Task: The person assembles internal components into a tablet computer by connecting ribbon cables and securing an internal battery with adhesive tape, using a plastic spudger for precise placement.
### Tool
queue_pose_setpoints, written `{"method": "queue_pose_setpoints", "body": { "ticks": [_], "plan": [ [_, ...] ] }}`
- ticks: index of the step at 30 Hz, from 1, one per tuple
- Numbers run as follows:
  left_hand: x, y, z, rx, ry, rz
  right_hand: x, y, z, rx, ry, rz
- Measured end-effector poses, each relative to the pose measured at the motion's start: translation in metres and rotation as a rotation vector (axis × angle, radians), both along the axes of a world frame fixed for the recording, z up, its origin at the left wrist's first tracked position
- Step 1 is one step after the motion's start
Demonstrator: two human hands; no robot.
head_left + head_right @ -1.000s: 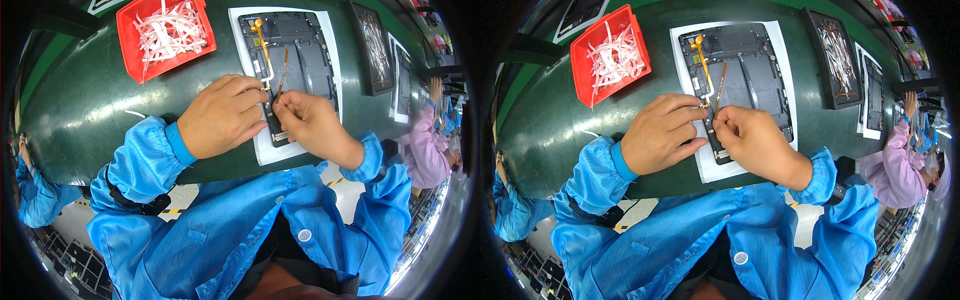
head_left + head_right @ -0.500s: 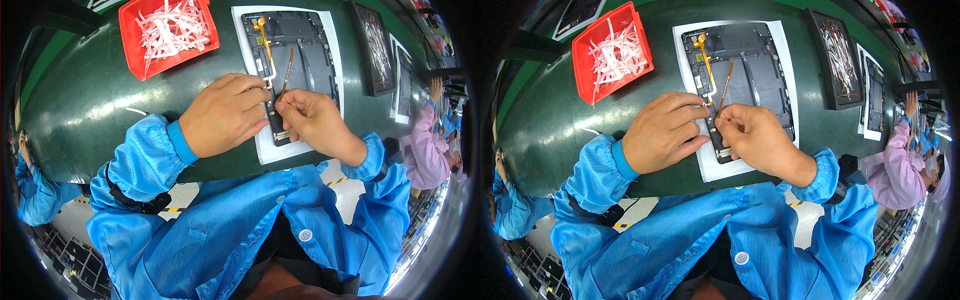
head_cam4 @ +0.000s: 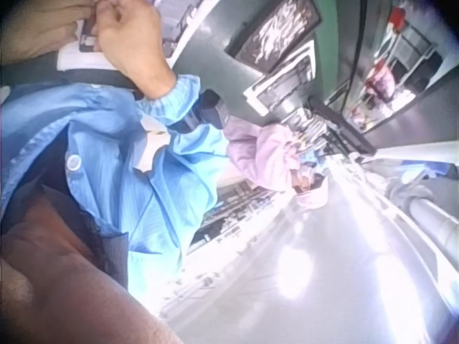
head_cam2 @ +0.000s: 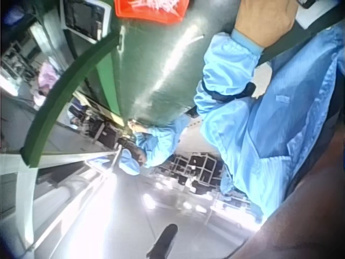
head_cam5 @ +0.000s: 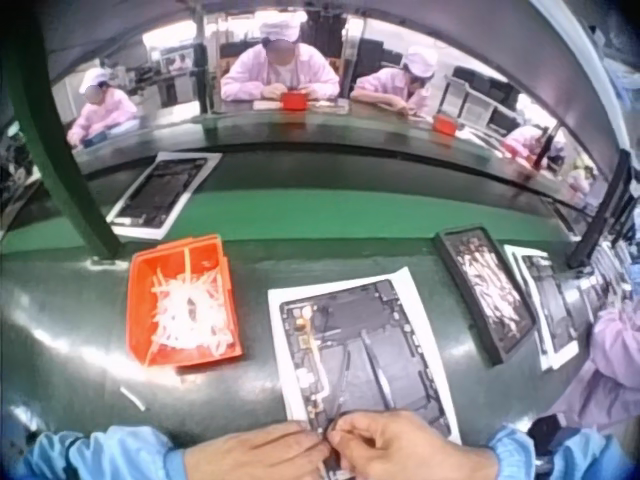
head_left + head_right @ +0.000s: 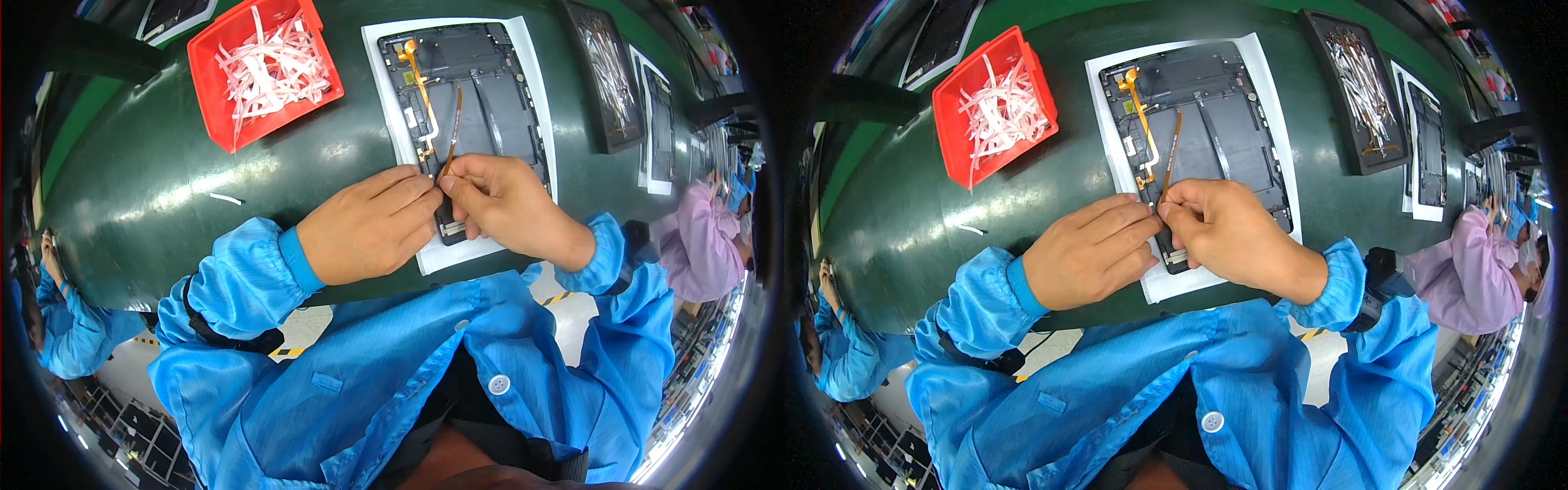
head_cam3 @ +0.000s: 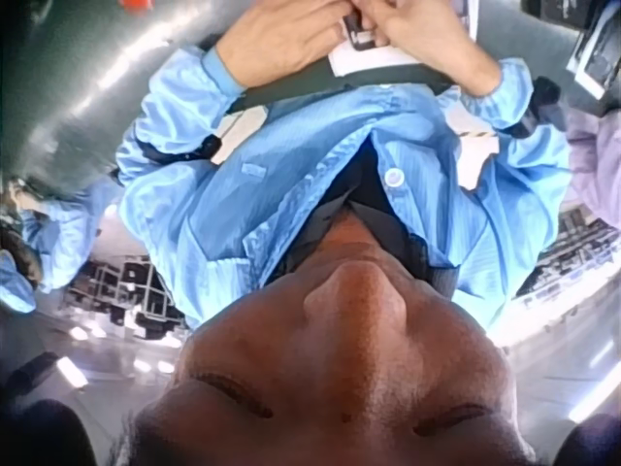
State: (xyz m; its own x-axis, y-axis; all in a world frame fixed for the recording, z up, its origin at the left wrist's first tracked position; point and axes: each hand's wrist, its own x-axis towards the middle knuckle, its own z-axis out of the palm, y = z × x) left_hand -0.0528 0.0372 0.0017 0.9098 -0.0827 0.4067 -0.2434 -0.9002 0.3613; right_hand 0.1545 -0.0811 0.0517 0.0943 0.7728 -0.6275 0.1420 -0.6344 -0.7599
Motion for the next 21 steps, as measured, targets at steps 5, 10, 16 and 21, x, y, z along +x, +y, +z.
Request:
{"method": "queue_pose_setpoints", "body": {
  "ticks": [5, 10, 16, 21],
  "plan": [
    [0.0, -0.001, 0.001, 0.03, 0.022, 0.01, 0.0, 0.001, 0.001, -0.001, -0.003, 0.0],
    [0.005, -0.001, 0.001, -0.099, 0.0, 0.045, 0.002, 0.0, -0.004, 0.035, 0.007, 0.009],
    [0.008, 0.002, 0.011, -0.068, 0.046, 0.058, 0.001, 0.001, -0.003, 0.053, -0.023, 0.017],
    [0.006, 0.012, 0.009, -0.471, 0.022, 0.165, 0.002, -0.002, -0.011, 0.121, -0.085, 0.044]
  ]
}}
